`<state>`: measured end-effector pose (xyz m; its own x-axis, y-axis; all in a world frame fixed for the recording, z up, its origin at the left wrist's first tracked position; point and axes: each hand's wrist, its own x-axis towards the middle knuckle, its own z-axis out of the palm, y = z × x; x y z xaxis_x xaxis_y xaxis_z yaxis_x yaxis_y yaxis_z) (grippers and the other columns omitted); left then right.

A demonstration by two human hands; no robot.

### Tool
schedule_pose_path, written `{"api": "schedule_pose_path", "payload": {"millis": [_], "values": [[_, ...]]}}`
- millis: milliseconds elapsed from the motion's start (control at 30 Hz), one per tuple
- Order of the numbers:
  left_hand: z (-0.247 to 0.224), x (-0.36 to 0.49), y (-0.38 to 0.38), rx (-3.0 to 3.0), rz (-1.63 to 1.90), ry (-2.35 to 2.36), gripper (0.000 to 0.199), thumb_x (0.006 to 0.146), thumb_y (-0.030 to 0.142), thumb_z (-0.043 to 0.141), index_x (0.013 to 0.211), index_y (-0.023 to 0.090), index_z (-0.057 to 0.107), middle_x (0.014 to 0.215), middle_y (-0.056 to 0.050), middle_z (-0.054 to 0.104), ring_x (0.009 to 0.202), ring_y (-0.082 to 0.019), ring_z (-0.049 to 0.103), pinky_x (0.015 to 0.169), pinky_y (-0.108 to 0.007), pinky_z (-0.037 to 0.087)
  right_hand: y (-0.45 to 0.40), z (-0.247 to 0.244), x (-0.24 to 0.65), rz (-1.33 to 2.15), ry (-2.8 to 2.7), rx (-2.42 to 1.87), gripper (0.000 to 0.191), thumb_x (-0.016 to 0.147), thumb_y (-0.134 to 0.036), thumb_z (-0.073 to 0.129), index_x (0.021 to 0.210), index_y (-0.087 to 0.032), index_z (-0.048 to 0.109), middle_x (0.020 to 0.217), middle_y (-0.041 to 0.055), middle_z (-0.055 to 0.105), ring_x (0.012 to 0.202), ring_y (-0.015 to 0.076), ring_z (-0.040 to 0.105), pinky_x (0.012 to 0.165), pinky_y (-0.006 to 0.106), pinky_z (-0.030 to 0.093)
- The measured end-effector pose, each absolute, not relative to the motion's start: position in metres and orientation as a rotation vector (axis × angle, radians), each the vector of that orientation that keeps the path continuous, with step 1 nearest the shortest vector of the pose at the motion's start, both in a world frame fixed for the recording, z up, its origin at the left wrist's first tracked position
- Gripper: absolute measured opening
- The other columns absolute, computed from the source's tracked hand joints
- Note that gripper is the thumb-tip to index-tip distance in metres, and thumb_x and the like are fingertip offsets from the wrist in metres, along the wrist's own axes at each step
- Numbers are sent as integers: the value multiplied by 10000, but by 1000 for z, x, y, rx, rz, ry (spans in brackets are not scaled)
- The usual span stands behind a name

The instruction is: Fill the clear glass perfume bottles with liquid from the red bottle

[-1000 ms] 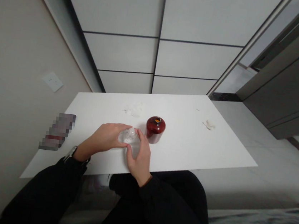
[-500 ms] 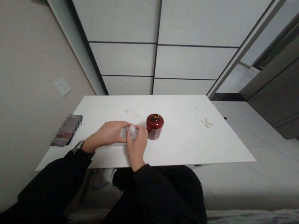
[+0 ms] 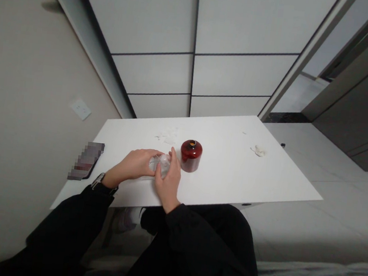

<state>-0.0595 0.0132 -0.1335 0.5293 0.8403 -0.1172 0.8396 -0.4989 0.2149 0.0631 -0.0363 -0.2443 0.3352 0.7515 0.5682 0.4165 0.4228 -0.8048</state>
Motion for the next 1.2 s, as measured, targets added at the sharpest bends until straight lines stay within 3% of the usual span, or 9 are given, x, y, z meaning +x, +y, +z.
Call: {"api": "schedule_pose_path", "payload": {"millis": [400, 533, 933, 1033, 1100, 1200], "values": [[-132, -58, 14, 2509, -12, 1426, 534, 853, 411, 716, 1352, 235, 649, 1396, -69, 723, 1247, -322, 704, 1011, -436, 573, -40, -250, 59, 334, -1247, -1206, 738, 999, -334, 541, 1639, -184, 205, 1516, 238, 512, 1425, 339, 529, 1179, 620, 442], [-133, -59, 15, 2515, -31, 1439, 480, 854, 434, 712, 1277, 210, 680, 1302, -100, 760, 1169, -337, 731, 959, -432, 582, -41, -251, 59, 334, -1278, -1192, 753, 1014, -321, 530, 1655, -196, 155, 1482, 218, 558, 1455, 316, 511, 1187, 609, 446], [-135, -59, 15, 2498, -28, 1439, 525, 840, 452, 727, 1312, 235, 652, 1358, -83, 739, 1218, -321, 711, 985, -408, 565, -41, -251, 60, 318, -1247, -1196, 720, 1002, -333, 554, 1628, -185, 231, 1451, 218, 563, 1391, 323, 562, 1171, 603, 461], [-134, -59, 14, 2498, -19, 1420, 494, 847, 459, 725, 1297, 266, 655, 1372, -52, 734, 1230, -316, 706, 976, -396, 561, -41, -251, 60, 359, -1262, -1174, 758, 1006, -324, 552, 1649, -186, 176, 1408, 201, 613, 1439, 325, 526, 1177, 610, 454], [-133, -59, 14, 2488, -18, 1429, 555, 843, 454, 731, 1353, 272, 613, 1367, -58, 734, 1216, -323, 713, 956, -396, 560, -41, -251, 60, 352, -1267, -1174, 753, 1008, -316, 546, 1651, -196, 173, 1436, 203, 597, 1429, 322, 535, 1179, 609, 452], [-132, -58, 12, 2459, -14, 1470, 842, 816, 437, 758, 1553, 255, 394, 1352, -97, 736, 1156, -333, 738, 908, -397, 565, -41, -251, 60, 318, -1254, -1193, 710, 1002, -327, 553, 1623, -194, 237, 1477, 223, 547, 1365, 320, 582, 1157, 593, 477]]}}
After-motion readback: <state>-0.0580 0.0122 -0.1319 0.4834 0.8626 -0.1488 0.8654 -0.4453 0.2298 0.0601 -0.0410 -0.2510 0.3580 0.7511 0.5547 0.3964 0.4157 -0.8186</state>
